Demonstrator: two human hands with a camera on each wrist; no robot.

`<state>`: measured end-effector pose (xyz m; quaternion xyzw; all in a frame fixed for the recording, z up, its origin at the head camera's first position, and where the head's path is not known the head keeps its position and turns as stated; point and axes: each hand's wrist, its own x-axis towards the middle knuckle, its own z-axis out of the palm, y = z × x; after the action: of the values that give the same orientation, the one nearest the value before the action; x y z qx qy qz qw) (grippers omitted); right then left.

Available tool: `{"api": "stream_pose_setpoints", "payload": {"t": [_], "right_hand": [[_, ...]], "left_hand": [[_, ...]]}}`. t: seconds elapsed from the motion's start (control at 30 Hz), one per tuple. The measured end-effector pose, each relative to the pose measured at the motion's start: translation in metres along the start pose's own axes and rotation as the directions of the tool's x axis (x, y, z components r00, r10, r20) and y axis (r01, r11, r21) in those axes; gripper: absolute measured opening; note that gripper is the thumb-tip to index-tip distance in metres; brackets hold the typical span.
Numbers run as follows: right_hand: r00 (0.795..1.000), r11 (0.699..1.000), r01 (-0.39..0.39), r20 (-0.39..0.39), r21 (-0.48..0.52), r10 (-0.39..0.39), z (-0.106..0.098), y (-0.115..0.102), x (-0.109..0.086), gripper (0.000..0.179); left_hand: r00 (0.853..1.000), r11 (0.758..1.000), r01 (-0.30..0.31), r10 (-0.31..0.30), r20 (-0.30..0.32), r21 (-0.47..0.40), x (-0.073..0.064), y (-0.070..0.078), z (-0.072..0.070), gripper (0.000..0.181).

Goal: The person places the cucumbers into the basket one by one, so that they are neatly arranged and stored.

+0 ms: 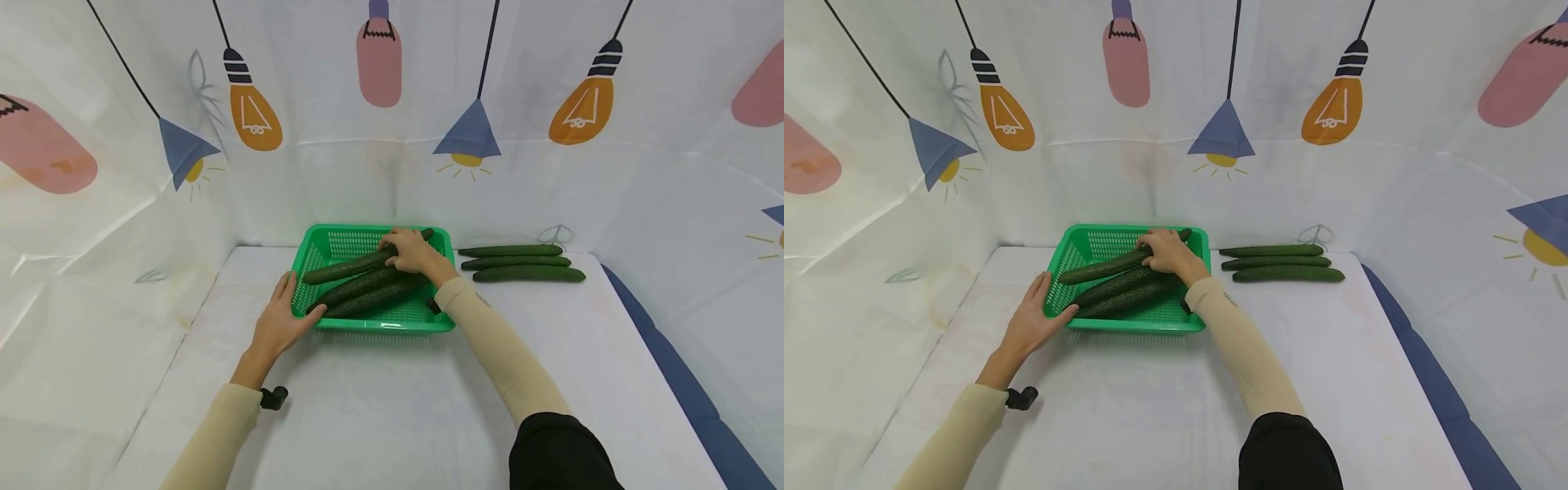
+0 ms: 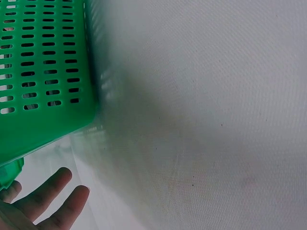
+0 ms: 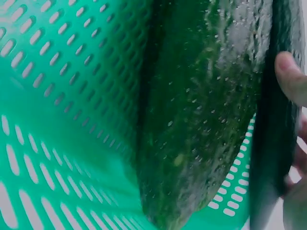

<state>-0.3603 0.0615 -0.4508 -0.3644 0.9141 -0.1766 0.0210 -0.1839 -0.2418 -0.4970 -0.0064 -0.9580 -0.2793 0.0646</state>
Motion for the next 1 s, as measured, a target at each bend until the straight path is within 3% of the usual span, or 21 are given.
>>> {"api": "stream_pose_setpoints", "payload": {"t": [0.17,0.6,1.0], "right_hand": [[0.998,0.997,-0.026,-0.051,-0.069,0.022,-0.001,0.004,-0.001,0.025],[0.994,0.987,-0.061,0.075,-0.152,0.074,-0.007,0.004,0.002,0.037],[0.993,0.998,-0.045,0.111,-0.053,0.051,-0.017,0.008,0.002,0.038]], "left_hand": [[1.000,1.000,0.004,-0.004,0.002,-0.003,-0.001,0.000,0.000,0.105],[1.000,1.000,0.003,-0.003,0.010,-0.006,0.001,0.004,-0.001,0.106],[1.000,1.000,0.011,-0.011,0.014,0.000,0.000,0.002,0.000,0.106]]}}
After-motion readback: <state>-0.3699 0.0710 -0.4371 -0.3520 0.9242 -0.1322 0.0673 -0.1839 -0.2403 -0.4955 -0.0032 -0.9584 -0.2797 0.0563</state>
